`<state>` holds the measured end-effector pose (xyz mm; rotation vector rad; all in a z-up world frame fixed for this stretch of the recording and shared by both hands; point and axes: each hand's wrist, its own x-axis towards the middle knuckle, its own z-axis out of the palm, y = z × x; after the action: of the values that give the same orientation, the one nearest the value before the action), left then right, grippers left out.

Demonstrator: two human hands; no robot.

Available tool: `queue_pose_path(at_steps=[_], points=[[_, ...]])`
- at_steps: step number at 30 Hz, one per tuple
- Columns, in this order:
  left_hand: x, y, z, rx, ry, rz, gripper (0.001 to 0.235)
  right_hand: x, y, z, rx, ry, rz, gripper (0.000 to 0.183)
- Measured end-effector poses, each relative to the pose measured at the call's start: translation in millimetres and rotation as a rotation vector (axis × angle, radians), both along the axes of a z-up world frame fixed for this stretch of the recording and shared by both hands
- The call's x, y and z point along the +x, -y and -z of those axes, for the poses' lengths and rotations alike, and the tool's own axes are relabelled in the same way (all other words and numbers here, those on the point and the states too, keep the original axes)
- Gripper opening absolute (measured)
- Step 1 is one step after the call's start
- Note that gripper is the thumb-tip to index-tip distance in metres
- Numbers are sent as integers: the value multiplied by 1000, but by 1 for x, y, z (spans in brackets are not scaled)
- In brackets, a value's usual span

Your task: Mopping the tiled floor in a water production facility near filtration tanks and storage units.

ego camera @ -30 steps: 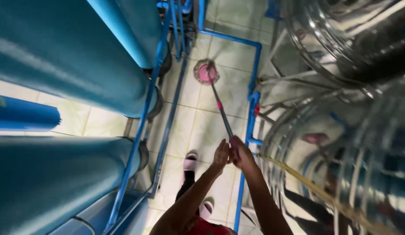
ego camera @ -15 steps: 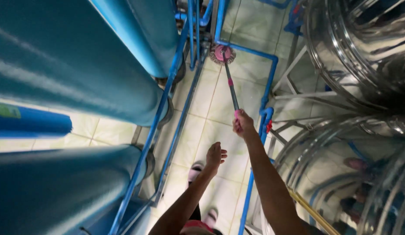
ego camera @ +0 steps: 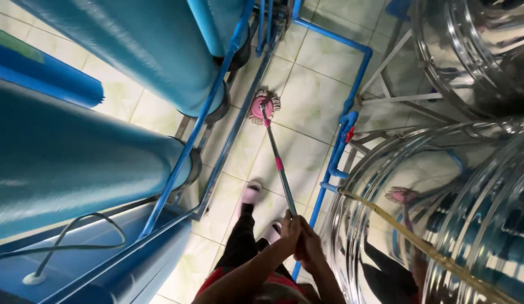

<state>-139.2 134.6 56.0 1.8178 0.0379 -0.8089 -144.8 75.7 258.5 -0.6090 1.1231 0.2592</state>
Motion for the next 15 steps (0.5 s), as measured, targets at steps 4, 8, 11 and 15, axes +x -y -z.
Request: queue_pose_path(at_steps=[4, 8, 11, 15], points=[[27, -20, 56, 324, 1175, 225, 45, 22, -10, 45, -7, 72, -7, 38], [119, 7, 84, 238, 732, 394, 19, 92, 1, 53, -126, 117, -66, 37], [152, 9, 41, 38, 75, 77, 19, 108, -4, 58, -170, 85, -118, 38], [146, 5, 12, 211, -207, -84, 38, 102, -27, 34, -310, 52, -196, 44]])
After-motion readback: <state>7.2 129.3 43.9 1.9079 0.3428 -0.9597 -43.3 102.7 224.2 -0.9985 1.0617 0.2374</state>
